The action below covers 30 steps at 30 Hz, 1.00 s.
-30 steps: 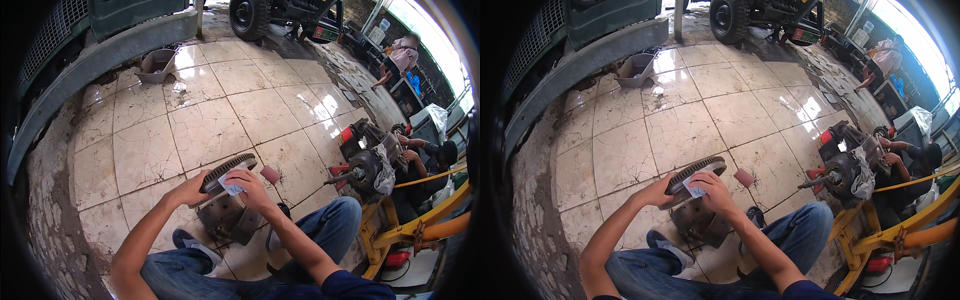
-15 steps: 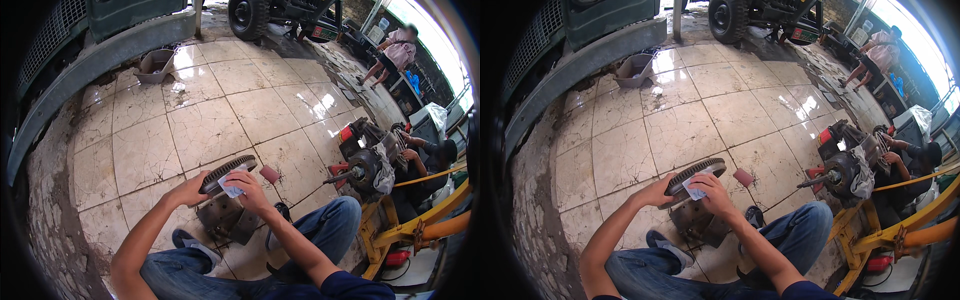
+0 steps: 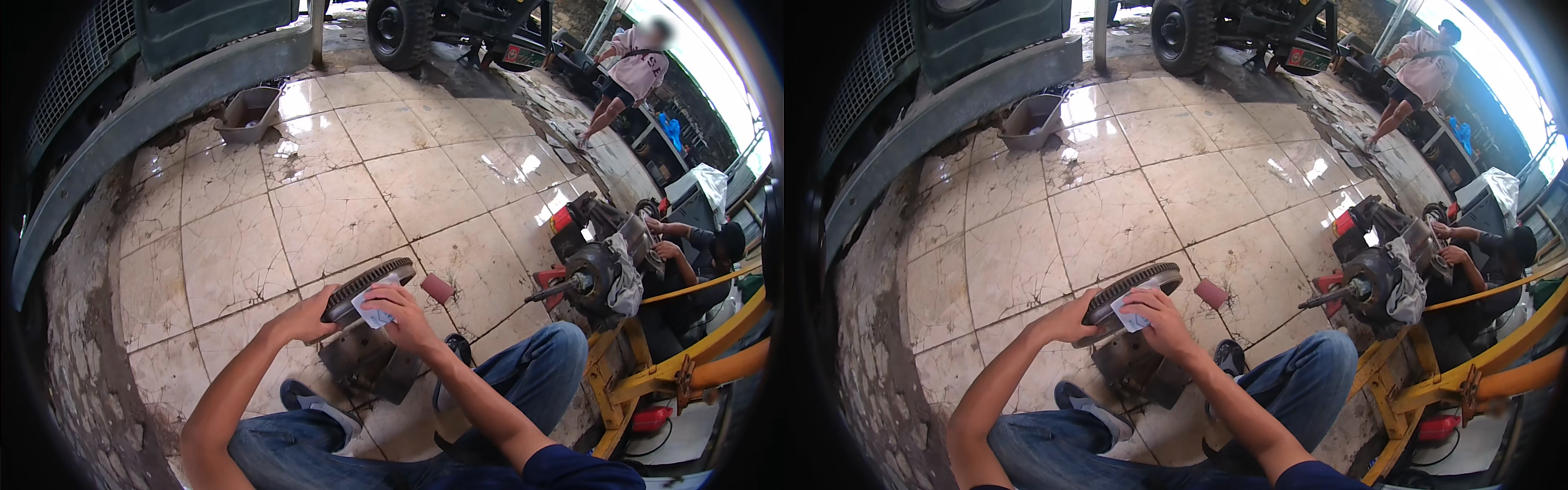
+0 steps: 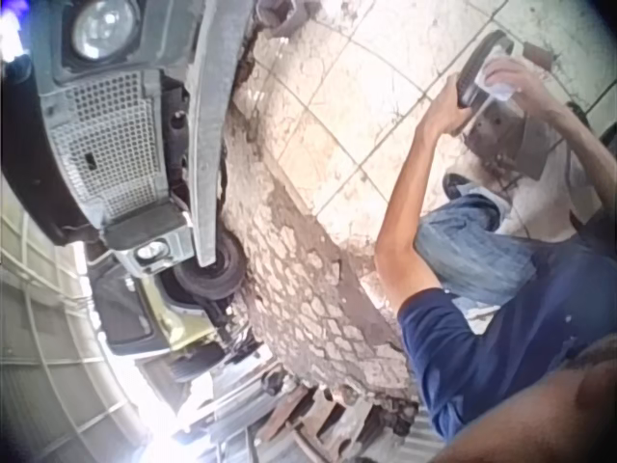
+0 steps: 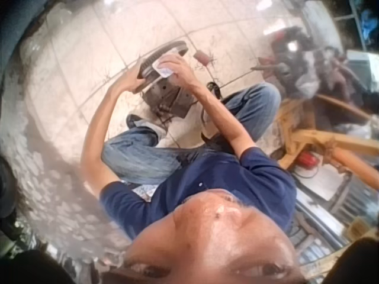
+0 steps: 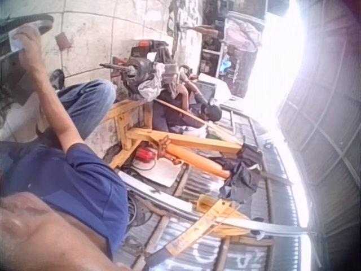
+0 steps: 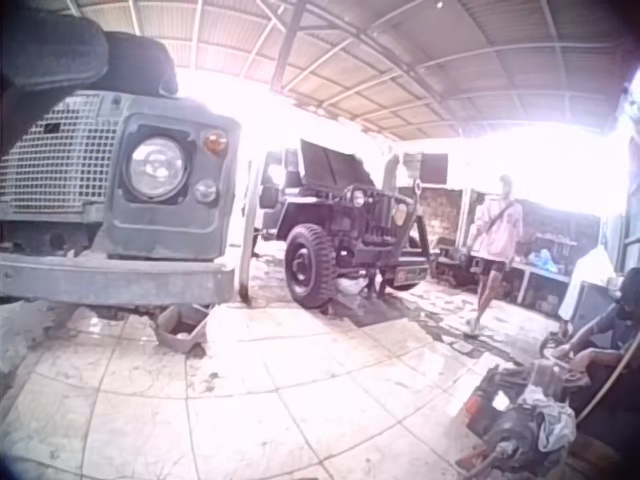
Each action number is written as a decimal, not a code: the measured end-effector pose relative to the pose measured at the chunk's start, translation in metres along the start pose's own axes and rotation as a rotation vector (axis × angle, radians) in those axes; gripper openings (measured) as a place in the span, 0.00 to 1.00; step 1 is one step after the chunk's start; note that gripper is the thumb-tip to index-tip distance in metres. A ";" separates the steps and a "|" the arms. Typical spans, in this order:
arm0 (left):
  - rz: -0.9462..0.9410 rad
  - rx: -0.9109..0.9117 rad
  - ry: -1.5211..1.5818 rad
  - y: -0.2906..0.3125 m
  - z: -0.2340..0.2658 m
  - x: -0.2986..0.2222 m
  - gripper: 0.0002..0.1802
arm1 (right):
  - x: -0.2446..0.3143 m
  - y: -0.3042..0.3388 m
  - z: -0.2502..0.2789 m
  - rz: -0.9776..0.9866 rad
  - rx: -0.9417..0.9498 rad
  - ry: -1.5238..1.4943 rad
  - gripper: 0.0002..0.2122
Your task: The person sits on the floor and cleans a large metal gear using a white cloth and a wire brush. They wipe the gear's surface and then scrub the teeth with the brush, repeating the process.
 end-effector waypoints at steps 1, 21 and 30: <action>0.001 -0.002 -0.001 -0.001 0.000 0.001 0.44 | 0.000 -0.001 0.000 0.000 0.001 -0.002 0.23; -0.016 -0.027 -0.035 -0.005 0.000 0.010 0.44 | -0.010 -0.008 0.013 -0.018 -0.018 0.020 0.24; -0.023 -0.043 0.005 -0.007 0.002 0.002 0.42 | -0.007 -0.007 0.011 -0.021 -0.048 0.003 0.22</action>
Point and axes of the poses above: each hand's wrist, its own y-axis away from the middle knuckle, its own z-axis out of the back of the hand, x = y × z, the point moved 5 cm from there along -y, towards the middle knuckle, and after that the axes turned 7 degrees about -x, right-handed, at the moved point
